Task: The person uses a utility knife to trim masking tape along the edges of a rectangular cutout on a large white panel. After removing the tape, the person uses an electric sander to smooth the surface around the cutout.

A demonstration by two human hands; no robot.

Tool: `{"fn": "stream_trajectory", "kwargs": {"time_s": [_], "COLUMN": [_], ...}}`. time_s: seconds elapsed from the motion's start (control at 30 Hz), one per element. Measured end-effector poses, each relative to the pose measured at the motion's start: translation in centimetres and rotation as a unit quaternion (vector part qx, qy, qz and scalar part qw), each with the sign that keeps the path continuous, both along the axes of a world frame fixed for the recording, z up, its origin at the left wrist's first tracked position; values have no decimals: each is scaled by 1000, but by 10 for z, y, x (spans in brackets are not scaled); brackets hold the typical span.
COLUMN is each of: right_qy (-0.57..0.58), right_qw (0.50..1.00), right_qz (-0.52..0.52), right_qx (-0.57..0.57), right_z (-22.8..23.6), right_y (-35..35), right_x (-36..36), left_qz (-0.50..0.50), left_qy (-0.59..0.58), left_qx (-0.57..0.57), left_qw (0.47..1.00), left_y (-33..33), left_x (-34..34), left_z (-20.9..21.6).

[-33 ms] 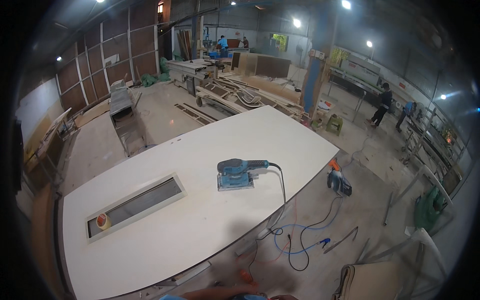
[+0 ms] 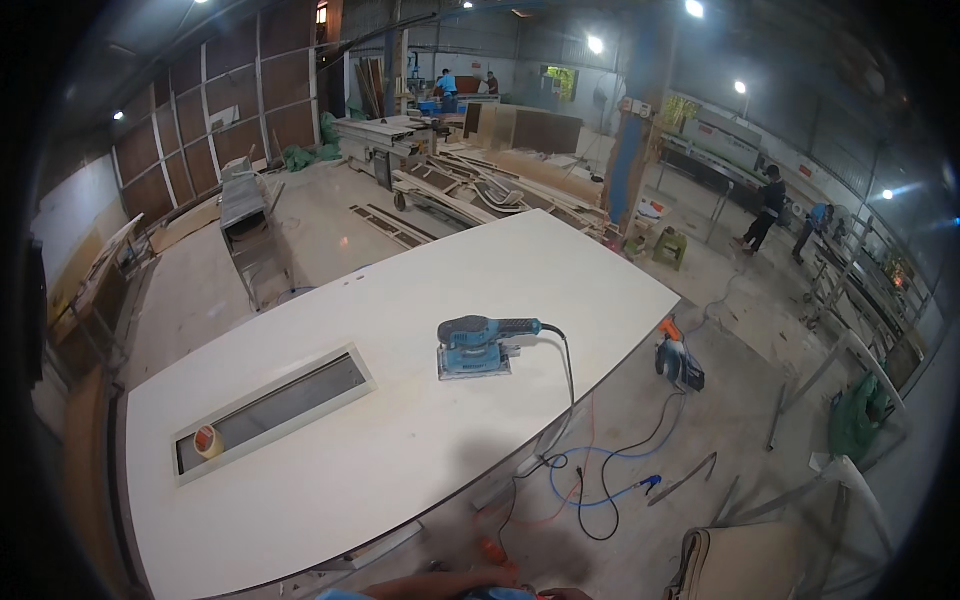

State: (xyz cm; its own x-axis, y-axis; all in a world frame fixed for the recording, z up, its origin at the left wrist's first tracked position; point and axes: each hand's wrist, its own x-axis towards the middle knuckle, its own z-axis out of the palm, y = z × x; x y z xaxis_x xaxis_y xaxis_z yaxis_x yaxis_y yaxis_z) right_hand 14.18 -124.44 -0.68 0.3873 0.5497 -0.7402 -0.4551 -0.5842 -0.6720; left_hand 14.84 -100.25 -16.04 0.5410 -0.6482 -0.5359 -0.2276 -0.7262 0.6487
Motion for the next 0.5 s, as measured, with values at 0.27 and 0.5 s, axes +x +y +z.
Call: {"fn": "stream_trajectory", "kwargs": {"time_s": [0.27, 0.5], "right_qy": [57, -258], "right_qw": [995, 945], "right_qz": [-84, 45], "right_qx": [1, -196], "right_z": [-4, -37], "right_y": [25, 87], "right_x": [-8, -4], "left_qz": [231, 229], "left_qy": [-50, -112], "left_qx": [-89, -94], "left_qw": [968, 962], "left_y": [50, 38], "left_x": [-11, -1], "left_z": [23, 81]}}
